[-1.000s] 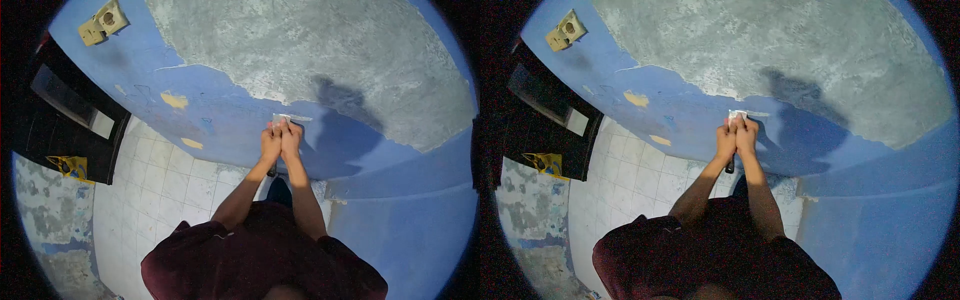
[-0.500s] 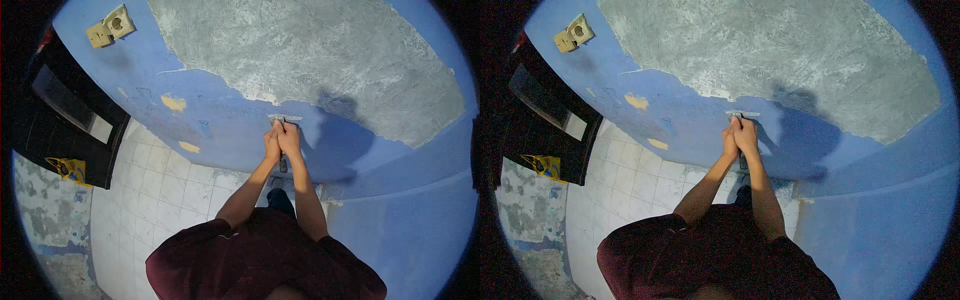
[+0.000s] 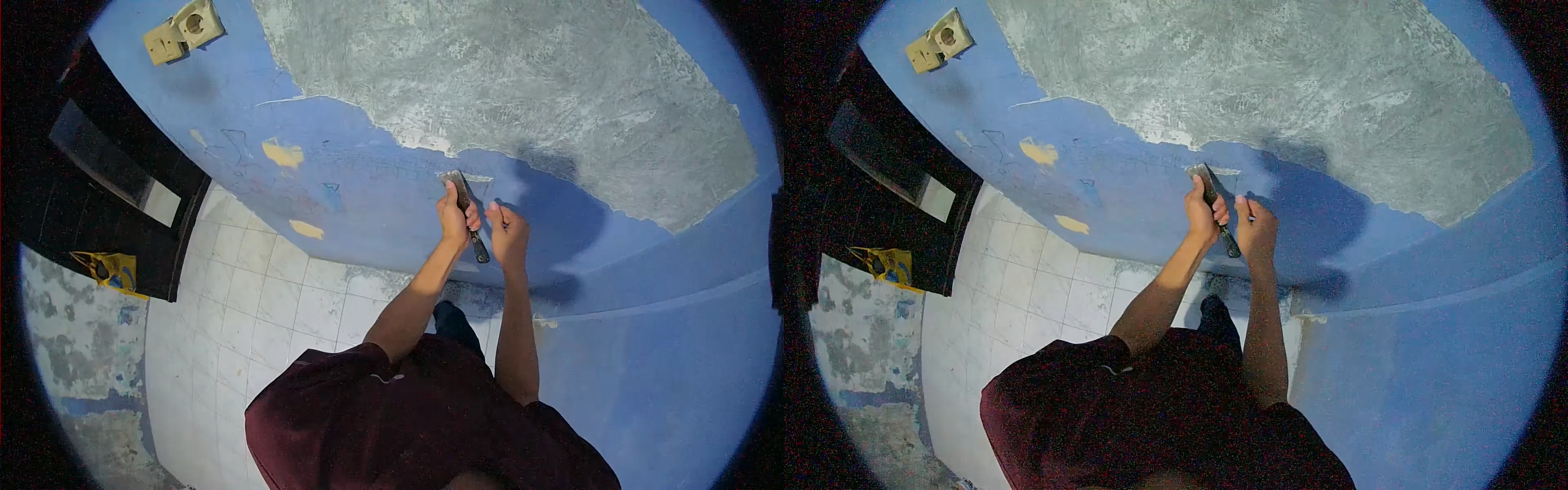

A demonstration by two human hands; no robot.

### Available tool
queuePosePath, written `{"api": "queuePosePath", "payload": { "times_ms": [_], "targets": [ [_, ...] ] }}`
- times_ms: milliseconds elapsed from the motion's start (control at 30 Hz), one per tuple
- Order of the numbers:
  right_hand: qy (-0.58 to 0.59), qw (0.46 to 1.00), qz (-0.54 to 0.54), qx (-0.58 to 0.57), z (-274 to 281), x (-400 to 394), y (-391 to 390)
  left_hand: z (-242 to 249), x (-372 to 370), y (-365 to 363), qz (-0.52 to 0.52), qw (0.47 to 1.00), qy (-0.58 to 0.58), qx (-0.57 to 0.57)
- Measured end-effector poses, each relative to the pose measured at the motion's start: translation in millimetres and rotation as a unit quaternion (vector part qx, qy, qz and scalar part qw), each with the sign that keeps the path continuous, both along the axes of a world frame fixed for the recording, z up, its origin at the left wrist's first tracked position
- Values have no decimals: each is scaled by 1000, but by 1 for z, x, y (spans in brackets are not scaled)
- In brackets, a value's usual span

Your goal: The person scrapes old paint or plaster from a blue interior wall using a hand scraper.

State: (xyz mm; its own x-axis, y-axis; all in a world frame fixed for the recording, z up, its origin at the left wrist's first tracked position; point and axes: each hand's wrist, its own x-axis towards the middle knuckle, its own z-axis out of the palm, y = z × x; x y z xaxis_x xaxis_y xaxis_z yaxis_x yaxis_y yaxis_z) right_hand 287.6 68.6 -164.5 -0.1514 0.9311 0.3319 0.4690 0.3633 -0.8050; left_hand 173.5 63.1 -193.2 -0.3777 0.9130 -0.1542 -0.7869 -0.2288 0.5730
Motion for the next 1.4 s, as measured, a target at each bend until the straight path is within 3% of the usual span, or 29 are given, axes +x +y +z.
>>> {"api": "queuePosePath", "payload": {
  "times_ms": [167, 267, 367, 467, 567, 667, 733, 933, 1100, 1200, 1267, 1400],
  "targets": [
    [59, 994, 86, -22, 15, -7, -11, 8, 6, 0, 6, 1000, -25, 1],
    [19, 997, 73, -32, 5, -2, -2, 2, 10, 1, -1, 1000, 11, -20],
    [39, 999, 19, 24, 1, -5, 1, 11, 3, 3, -11, 998, -58, -12],
    [27, 996, 77, -17, 7, 2, 2, 5, 15, 3, -36, 999, -36, -2],
    [55, 997, 38, 30, 6, -3, 0, 15, 4, 5, -31, 998, -61, 5],
    [11, 998, 64, -20, 0, 7, 5, 10, 8, 5, -2, 998, -64, -8],
    [-1, 998, 57, 8, 6, 6, 0, 11, 11, 2, -59, 995, -75, 17],
    [10, 999, 53, 10, -7, 10, 3, 14, 6, 1, -37, 992, -119, 13],
    [-3, 999, 35, 0, 6, 6, -6, 16, 2, 3, -45, 995, -88, 10],
    [59, 995, 77, 8, -8, -3, 2, 3, 6, -5, -63, 997, -34, -12],
    [217, 953, 137, -162, -13, -16, 4, -1, 6, -6, -44, 997, 64, -22],
    [201, 938, 128, -252, -5, -42, 11, -1, -10, -12, -30, 988, 138, -59]
  ]
}}
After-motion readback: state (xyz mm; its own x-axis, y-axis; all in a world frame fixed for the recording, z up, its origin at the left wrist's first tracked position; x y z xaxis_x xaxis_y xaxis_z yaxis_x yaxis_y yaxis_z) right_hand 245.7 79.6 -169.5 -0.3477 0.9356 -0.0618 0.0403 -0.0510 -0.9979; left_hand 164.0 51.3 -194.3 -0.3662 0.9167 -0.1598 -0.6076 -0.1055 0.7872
